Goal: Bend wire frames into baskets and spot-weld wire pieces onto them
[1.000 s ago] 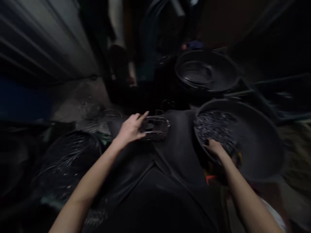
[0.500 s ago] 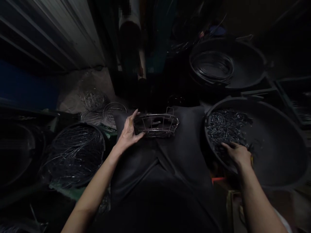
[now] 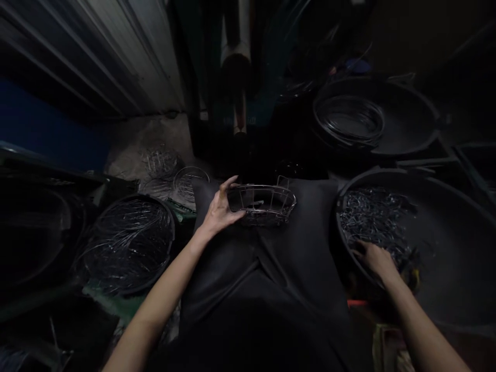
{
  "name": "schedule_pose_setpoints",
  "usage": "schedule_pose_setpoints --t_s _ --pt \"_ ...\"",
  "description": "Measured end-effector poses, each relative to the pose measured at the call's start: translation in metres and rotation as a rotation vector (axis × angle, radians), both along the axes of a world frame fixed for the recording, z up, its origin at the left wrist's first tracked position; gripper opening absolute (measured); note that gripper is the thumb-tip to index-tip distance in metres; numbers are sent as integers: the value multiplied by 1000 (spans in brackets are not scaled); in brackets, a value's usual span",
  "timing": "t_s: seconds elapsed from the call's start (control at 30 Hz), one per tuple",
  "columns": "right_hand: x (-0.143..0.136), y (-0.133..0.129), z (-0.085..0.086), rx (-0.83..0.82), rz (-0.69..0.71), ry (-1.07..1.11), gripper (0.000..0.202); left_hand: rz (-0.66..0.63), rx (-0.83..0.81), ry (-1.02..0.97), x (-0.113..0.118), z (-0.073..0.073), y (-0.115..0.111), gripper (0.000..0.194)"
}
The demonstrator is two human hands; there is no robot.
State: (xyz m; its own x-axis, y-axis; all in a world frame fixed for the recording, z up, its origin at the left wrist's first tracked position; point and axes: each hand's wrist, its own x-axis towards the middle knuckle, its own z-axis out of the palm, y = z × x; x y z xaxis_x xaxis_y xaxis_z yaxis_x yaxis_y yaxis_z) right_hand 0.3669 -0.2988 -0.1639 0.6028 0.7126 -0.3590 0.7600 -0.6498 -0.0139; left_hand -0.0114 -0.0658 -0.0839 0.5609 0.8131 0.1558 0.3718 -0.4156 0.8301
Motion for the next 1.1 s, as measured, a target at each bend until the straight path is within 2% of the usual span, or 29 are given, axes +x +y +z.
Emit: schedule_pose_setpoints --t_s 0.07,0.17,0.23,0.3,0.37,0.4,0.5,0.57,0.67,0.77,0.83,0.9,0.97,1.1 --pt "3 -2 8 -33 -70 21 4 -22 33 16 -1 3 2 86" --pt "-4 -1 34 -22 -295 -33 12 -51 95 61 -4 8 7 82" --pt "-21 4 57 142 -419 -69 20 -81 124 86 -5 12 11 81" --pt "-47 13 77 405 -469 -24 27 -116 138 107 -3 17 15 79" --pt "-78 24 86 637 -429 133 32 -137 140 134 0 21 17 75" --pt "-92 29 85 695 -374 230 35 -141 138 151 1 23 18 72" --pt "-125 42 72 682 -242 446 45 -138 141 179 4 25 20 64" --pt "-135 51 70 690 -284 535 47 -133 149 171 3 23 20 63" --pt "-147 68 91 775 -343 715 39 -104 170 138 1 18 21 63" --pt "-165 97 120 752 -278 966 35 -82 187 128 -1 14 21 60" --pt "-178 119 130 713 -249 1095 37 -84 189 131 -1 13 20 58" --pt "-189 139 131 696 -216 1098 36 -82 186 133 -1 13 19 59" --pt "-196 153 126 698 -164 954 34 -86 191 128 -1 14 16 59" --pt "-210 157 119 739 -62 644 30 -98 214 119 -2 20 11 60"
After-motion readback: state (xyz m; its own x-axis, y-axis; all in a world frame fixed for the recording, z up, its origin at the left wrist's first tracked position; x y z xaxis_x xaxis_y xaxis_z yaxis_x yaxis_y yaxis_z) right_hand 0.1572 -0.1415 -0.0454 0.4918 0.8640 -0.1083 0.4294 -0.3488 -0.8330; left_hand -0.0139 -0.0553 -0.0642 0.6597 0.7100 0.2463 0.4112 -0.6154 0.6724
